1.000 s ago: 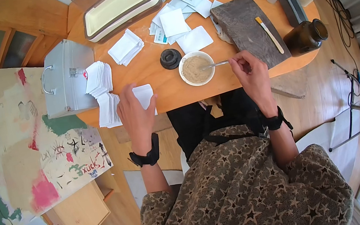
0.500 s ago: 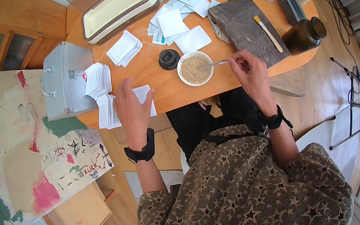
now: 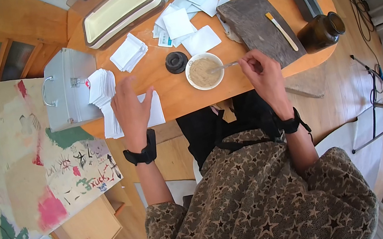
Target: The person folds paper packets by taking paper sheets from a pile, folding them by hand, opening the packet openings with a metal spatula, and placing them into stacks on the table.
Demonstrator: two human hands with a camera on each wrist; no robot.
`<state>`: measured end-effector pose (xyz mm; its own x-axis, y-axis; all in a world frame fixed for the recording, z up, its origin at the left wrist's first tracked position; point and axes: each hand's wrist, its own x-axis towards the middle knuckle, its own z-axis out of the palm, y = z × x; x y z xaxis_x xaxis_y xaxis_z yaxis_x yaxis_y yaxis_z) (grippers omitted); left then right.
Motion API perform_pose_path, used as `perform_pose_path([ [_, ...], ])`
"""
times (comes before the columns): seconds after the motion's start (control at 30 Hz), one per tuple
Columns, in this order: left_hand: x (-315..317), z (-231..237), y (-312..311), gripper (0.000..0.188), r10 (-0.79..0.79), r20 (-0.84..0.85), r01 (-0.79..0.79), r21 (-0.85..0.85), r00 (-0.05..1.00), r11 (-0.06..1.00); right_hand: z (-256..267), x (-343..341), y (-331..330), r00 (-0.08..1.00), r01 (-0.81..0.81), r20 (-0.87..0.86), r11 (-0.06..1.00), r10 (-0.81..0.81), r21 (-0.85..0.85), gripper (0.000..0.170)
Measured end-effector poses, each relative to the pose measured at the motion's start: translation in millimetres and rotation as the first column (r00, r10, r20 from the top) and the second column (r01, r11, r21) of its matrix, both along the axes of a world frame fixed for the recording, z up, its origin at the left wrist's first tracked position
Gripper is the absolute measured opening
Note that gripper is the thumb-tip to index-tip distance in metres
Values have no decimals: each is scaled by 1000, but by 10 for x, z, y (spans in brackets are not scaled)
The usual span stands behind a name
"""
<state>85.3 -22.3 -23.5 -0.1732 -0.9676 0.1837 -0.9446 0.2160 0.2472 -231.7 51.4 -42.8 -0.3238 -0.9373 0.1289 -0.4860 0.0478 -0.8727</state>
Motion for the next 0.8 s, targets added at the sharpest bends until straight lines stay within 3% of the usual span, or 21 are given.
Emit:
perform_pose_path([
  [0.13,37,71,-209,49,-45,9,46,-56,999,997,24,0,4,1000,14,-7,1000,-14,-8,16],
  [0.43,188,18,-905,53,-36,71,36,7,997,999,25,-49,40,999,33,-2,998,-34,-44,15],
  [0.8,240,-3,-1335,47,-106,97,76,271,990,959,50,-67,88,999,40,17,997,-39,-70,15],
])
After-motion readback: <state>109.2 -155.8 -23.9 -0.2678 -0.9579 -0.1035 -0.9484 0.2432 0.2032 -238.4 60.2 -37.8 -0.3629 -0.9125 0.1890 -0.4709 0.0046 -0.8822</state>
